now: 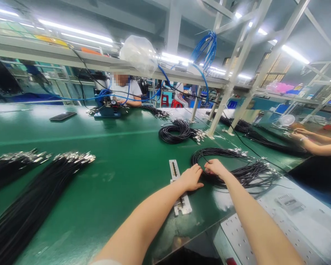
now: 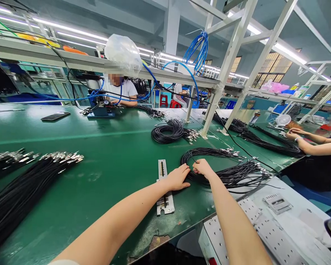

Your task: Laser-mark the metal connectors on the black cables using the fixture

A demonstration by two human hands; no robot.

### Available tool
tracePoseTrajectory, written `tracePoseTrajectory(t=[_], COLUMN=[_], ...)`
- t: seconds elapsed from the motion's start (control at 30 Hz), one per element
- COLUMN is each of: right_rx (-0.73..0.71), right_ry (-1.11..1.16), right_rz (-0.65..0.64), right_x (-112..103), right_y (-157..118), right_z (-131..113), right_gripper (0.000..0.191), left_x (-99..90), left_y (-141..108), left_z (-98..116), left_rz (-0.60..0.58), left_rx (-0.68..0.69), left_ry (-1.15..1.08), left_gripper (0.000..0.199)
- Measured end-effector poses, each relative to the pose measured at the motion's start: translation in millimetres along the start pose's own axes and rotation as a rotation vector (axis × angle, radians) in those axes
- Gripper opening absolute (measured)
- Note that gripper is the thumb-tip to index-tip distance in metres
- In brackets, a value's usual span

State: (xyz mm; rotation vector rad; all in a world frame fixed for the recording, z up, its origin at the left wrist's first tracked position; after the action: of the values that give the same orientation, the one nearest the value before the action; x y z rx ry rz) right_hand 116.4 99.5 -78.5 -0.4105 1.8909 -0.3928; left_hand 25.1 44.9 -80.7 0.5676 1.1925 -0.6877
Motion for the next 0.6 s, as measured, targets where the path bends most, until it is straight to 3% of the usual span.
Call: tracePoseTrajectory(t=[0.23,0.43,0.6], right_rx=[0.017,0.019,-0.014], right_ry=[-0.145,-0.091,0.117], right_rz=[0.046,0.157,0.328], right_x=[-4.6,-5.5,-38.8], right_y=[1.5,-4.2,-22.7], right_z=[-14.0,-25.5,-23.7], right_gripper=[0.026,0.031,0.02], left_x=[1.3,1.6,4.2], left_y=[-1.9,-2.5,-0.6], left_z=[1.4,-0.1,-2.5], left_rz=[0.005,0.014,0.019], left_rx=[-0.021,-0.026,-0.043], left_ry=[-0.013,-0.021,-0.031], left_gripper=[0.065,0.068,0.077])
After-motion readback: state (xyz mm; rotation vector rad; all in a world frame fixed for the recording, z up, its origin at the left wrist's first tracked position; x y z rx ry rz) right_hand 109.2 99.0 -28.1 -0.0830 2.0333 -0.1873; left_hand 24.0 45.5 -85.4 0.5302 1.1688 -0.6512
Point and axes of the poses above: each hand's wrist, its own y-axis towards the middle knuckle, its own x-axis out of the palm, z = x × y, the point moved 10 cm from there along y, towards the middle knuckle, and after that the axes turned 12 degrees about -z, right-handed, at the moved point
